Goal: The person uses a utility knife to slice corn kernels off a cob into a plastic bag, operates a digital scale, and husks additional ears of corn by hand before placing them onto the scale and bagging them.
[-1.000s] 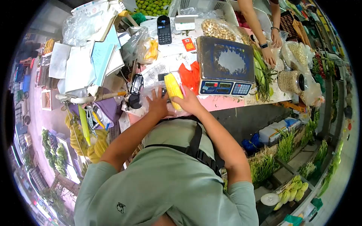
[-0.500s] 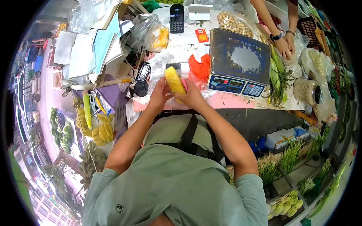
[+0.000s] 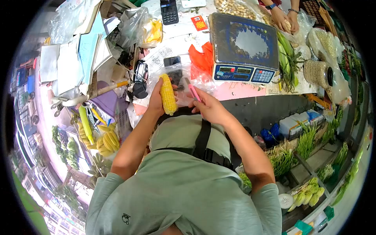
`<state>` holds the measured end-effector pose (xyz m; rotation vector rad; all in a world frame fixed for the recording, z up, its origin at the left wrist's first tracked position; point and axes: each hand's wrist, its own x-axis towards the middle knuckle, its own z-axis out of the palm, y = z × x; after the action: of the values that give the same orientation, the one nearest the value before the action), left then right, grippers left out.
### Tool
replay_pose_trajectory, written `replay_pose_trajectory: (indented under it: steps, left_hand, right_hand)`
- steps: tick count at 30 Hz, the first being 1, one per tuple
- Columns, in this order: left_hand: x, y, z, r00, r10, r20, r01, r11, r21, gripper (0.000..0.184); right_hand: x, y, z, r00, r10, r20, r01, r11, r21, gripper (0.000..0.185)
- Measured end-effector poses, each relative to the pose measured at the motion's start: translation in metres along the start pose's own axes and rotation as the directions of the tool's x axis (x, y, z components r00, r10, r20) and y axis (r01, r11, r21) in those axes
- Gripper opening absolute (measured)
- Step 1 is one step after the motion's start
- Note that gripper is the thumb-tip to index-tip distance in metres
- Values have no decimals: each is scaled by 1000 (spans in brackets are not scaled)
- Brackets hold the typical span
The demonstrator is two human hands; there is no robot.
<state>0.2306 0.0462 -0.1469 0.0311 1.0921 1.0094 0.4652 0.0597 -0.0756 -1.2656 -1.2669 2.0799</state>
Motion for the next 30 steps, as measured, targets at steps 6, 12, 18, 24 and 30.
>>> replay_pose_trajectory:
  steps: [6, 12, 18, 24, 30]
  left_hand:
    - [1, 4, 3, 998, -55, 39, 57, 998, -38, 54]
    - [-2, 4, 16, 991, -98, 95, 99, 995, 2, 62]
    - [-1, -7, 23, 976, -128, 175, 142, 987, -73, 61]
    - [-7, -9, 32, 971, -199, 131, 211, 974, -80, 55]
    - [-4, -17, 24, 985, -151, 79, 158, 982, -100, 54]
  right_hand:
    - [4, 2, -13, 976, 169, 138, -168, 986, -16, 33]
    - [10, 18, -7, 996, 78, -51, -69, 985, 161, 27]
    - [36, 5, 0, 948, 244, -207, -254, 967, -25, 37]
    - [58, 23, -4, 970, 9, -243, -90, 942, -325, 39]
    - [37, 26, -10, 960, 274, -62, -248, 931, 268, 30]
